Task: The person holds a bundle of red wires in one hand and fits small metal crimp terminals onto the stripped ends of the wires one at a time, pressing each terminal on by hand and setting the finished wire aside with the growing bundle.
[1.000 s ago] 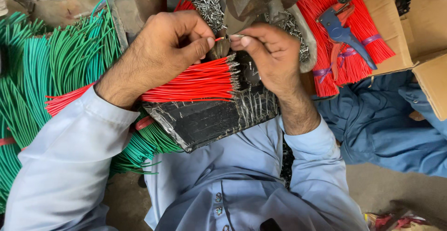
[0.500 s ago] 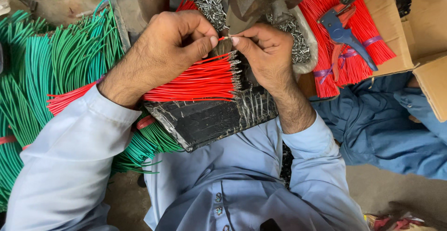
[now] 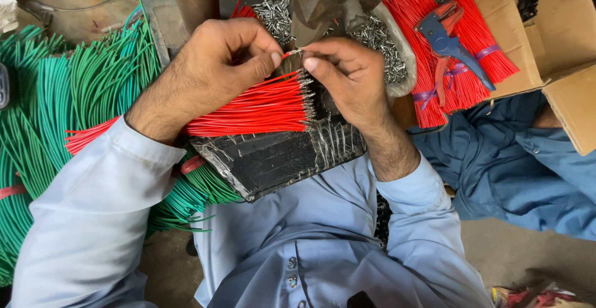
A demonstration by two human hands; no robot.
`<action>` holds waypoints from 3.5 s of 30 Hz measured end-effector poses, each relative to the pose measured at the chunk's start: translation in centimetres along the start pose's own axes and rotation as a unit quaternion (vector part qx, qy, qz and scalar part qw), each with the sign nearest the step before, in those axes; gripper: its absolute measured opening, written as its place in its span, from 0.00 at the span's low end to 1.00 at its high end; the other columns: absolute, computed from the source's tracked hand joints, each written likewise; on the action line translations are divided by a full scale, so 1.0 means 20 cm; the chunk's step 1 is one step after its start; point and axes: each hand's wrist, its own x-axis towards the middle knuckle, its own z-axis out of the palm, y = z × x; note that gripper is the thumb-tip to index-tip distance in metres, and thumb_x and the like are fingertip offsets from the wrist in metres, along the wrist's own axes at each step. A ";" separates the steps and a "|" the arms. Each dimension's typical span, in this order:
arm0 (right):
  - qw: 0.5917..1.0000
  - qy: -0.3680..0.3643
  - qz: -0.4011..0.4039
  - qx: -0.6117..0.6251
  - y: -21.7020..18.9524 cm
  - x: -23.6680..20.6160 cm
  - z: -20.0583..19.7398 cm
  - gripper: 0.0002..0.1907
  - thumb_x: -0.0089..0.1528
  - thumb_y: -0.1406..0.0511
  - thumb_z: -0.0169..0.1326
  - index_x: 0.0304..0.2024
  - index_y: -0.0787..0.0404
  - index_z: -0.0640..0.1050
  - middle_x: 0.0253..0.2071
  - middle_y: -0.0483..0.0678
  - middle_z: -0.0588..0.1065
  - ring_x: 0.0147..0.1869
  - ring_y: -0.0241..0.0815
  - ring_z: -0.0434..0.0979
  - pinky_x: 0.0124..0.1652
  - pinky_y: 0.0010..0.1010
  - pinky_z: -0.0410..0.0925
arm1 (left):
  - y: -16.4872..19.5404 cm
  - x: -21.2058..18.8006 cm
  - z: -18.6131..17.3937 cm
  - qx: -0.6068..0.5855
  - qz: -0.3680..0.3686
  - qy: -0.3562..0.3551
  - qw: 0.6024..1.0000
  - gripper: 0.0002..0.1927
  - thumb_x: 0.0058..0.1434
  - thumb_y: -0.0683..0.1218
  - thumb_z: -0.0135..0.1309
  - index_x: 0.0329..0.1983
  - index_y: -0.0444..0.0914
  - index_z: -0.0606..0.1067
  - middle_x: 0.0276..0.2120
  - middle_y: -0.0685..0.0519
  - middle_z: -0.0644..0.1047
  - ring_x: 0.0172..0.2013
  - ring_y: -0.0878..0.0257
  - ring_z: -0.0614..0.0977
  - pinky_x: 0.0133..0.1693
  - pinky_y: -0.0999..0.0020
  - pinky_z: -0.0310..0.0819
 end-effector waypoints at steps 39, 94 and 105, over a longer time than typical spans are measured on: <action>0.934 -0.024 -0.230 -0.274 -0.12 -0.09 0.21 0.06 0.65 0.73 0.60 0.44 0.65 0.77 0.48 0.52 0.76 0.54 0.54 0.77 0.55 0.42 0.72 | -0.07 -0.27 -0.35 0.331 -0.175 -0.002 0.927 0.29 0.65 0.58 0.58 0.57 0.31 0.74 0.41 0.39 0.81 0.42 0.50 0.83 0.44 0.57 0.76; 0.944 0.024 -0.261 -0.198 -0.29 -0.11 0.39 0.27 0.71 0.63 0.63 0.68 0.62 0.68 0.63 0.50 0.72 0.69 0.43 0.75 0.66 0.30 0.69 | 0.31 -0.20 0.08 0.260 -0.005 -0.070 0.963 0.16 0.53 0.45 0.63 0.42 0.33 0.76 0.32 0.41 0.81 0.37 0.43 0.84 0.32 0.53 0.78; 0.952 -0.001 -0.242 -0.190 -0.27 -0.22 0.39 0.31 0.77 0.60 0.53 0.74 0.66 0.55 0.75 0.57 0.59 0.78 0.51 0.61 0.75 0.36 0.58 | 0.32 -0.20 0.08 0.156 -0.023 -0.079 0.984 0.15 0.53 0.44 0.61 0.40 0.32 0.75 0.31 0.43 0.82 0.34 0.49 0.83 0.35 0.56 0.77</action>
